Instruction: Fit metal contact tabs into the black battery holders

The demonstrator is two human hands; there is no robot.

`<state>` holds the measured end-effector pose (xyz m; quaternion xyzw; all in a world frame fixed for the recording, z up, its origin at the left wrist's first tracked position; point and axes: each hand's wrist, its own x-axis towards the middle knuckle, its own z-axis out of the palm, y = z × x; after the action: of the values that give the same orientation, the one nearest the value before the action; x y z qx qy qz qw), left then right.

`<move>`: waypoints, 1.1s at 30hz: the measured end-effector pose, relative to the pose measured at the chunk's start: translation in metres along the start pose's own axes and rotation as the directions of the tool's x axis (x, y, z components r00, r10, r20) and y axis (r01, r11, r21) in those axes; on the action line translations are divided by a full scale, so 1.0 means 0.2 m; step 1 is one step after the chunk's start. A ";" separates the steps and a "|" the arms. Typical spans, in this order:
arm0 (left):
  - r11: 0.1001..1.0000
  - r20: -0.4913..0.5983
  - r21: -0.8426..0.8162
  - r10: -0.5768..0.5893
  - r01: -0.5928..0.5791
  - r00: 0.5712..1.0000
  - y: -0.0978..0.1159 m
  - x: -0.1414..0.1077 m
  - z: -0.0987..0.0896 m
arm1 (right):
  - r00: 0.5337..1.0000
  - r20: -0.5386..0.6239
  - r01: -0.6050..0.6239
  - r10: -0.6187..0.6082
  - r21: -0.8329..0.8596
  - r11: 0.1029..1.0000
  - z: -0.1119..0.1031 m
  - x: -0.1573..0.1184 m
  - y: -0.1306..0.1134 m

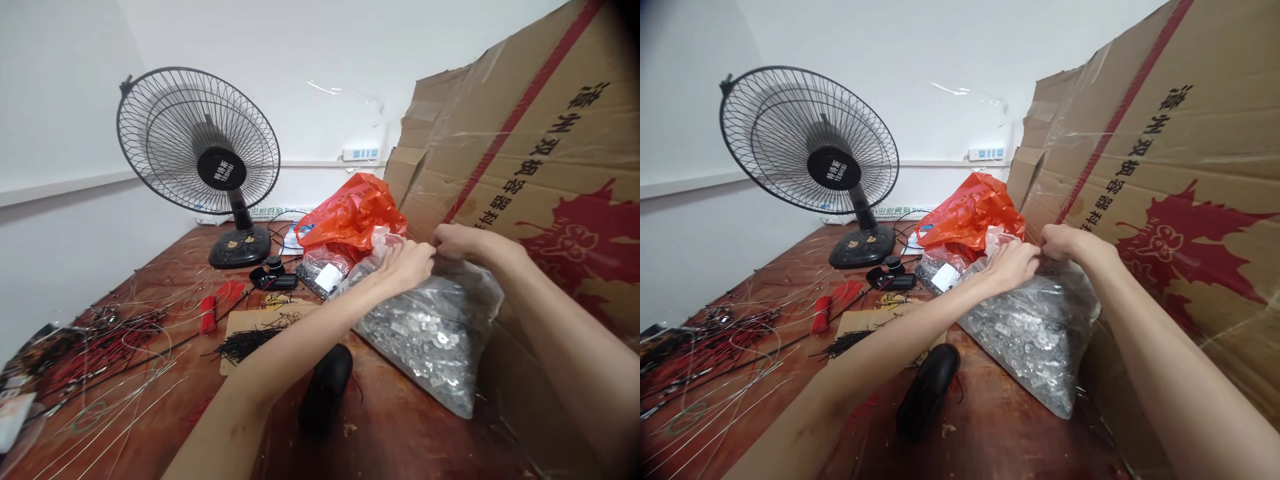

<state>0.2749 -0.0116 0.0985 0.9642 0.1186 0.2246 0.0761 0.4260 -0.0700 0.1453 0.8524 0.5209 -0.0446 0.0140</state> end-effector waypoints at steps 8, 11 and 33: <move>0.995 -0.076 -0.062 0.079 -0.084 0.994 0.02 -0.04 -0.01 | 0.966 -0.255 -0.016 0.028 0.046 0.999 0.05 -0.05 -0.01; 0.997 -0.093 -0.068 0.028 -0.034 0.995 0.06 -0.05 -0.08 | 0.921 -0.380 -0.017 0.085 0.179 0.984 0.04 -0.15 -0.05; 0.985 0.060 -0.067 -0.157 0.161 0.986 0.22 -0.18 -0.09 | 0.972 -0.060 -0.230 0.226 -0.074 0.970 -0.12 -0.26 -0.15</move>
<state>0.2442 -0.0617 0.1088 0.9541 0.1850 0.1955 0.1314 0.3774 -0.1009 0.1736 0.9062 0.4210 0.0000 0.0398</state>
